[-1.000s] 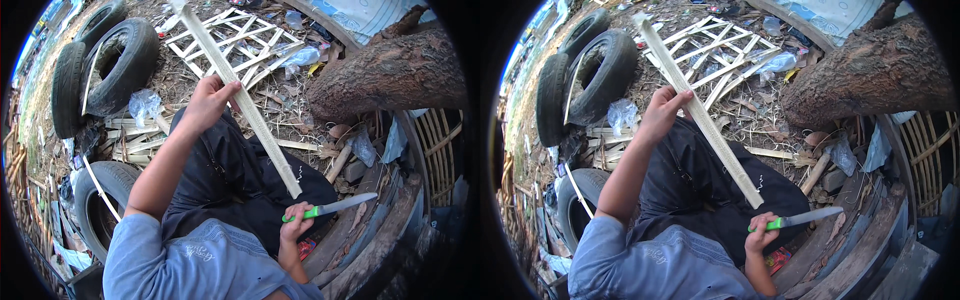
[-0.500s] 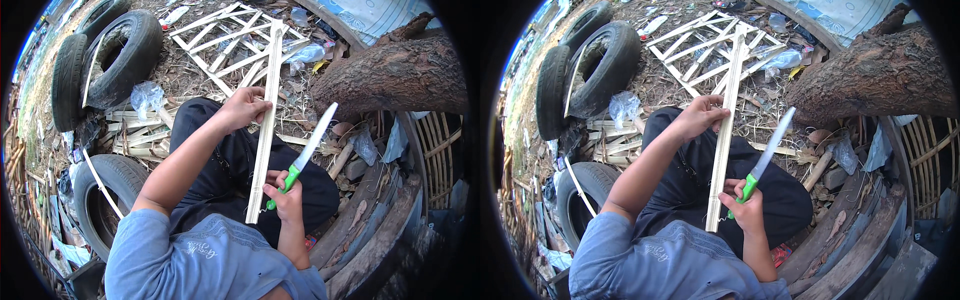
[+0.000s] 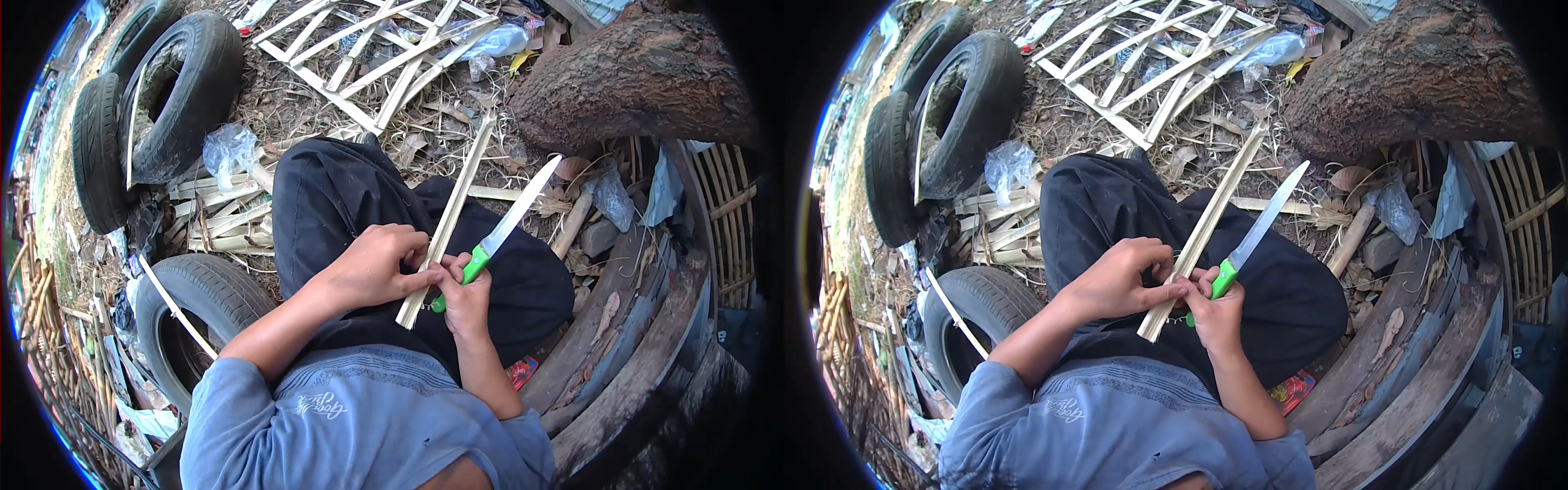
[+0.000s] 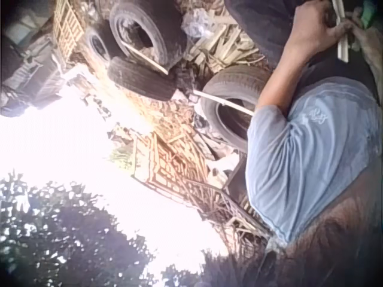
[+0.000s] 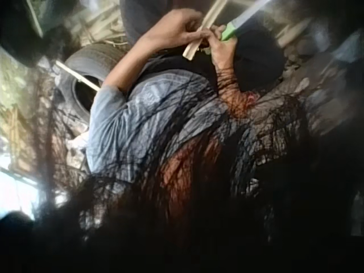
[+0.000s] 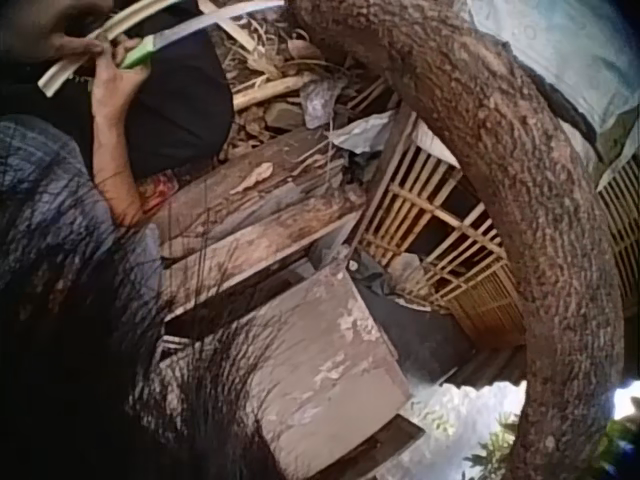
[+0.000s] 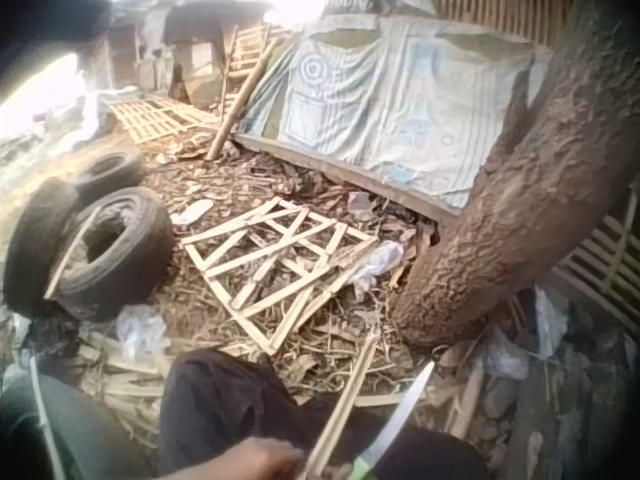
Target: The person holds a bamboo strip and shaves along its surface and edges using a knife.
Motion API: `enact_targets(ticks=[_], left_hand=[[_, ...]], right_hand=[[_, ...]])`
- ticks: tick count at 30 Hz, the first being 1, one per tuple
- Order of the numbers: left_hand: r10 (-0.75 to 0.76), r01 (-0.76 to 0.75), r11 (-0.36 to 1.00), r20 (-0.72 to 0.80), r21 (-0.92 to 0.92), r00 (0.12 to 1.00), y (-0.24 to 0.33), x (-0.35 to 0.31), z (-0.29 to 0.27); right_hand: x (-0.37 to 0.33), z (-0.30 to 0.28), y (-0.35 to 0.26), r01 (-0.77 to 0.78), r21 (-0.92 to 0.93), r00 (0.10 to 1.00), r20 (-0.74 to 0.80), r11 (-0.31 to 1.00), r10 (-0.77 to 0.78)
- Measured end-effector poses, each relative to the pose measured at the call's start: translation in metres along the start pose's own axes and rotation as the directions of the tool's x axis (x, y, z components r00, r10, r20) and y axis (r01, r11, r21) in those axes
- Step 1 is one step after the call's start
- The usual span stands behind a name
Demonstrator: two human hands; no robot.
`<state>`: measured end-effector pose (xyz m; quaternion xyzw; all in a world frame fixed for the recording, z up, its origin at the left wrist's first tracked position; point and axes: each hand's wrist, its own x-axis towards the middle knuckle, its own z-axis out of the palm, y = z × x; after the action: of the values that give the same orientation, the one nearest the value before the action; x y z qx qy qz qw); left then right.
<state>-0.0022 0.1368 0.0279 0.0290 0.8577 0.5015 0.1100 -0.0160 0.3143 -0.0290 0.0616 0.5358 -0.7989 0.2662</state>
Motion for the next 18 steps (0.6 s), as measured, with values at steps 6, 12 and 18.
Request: enact_targets(ticks=[6, 12, 18], left_hand=[[0.259, -0.257, 0.964, -0.027, 0.063, 0.966, -0.014, 0.003, 0.009], [0.133, 0.202, 0.822, -0.523, 0.533, 0.842, -0.026, 0.019, -0.047], [-0.344, 0.312, 0.910, 0.077, 0.272, 0.936, 0.009, 0.005, -0.038]], right_hand=[[-0.010, -0.011, 0.010, 0.095, -0.093, 0.994, -0.051, 0.991, -0.100], [-0.020, -0.027, 0.008, 0.091, -0.045, 0.990, -0.102, 0.995, -0.095], [-0.027, -0.028, 0.006, 0.098, 0.157, 0.990, -0.113, 0.983, -0.081]])
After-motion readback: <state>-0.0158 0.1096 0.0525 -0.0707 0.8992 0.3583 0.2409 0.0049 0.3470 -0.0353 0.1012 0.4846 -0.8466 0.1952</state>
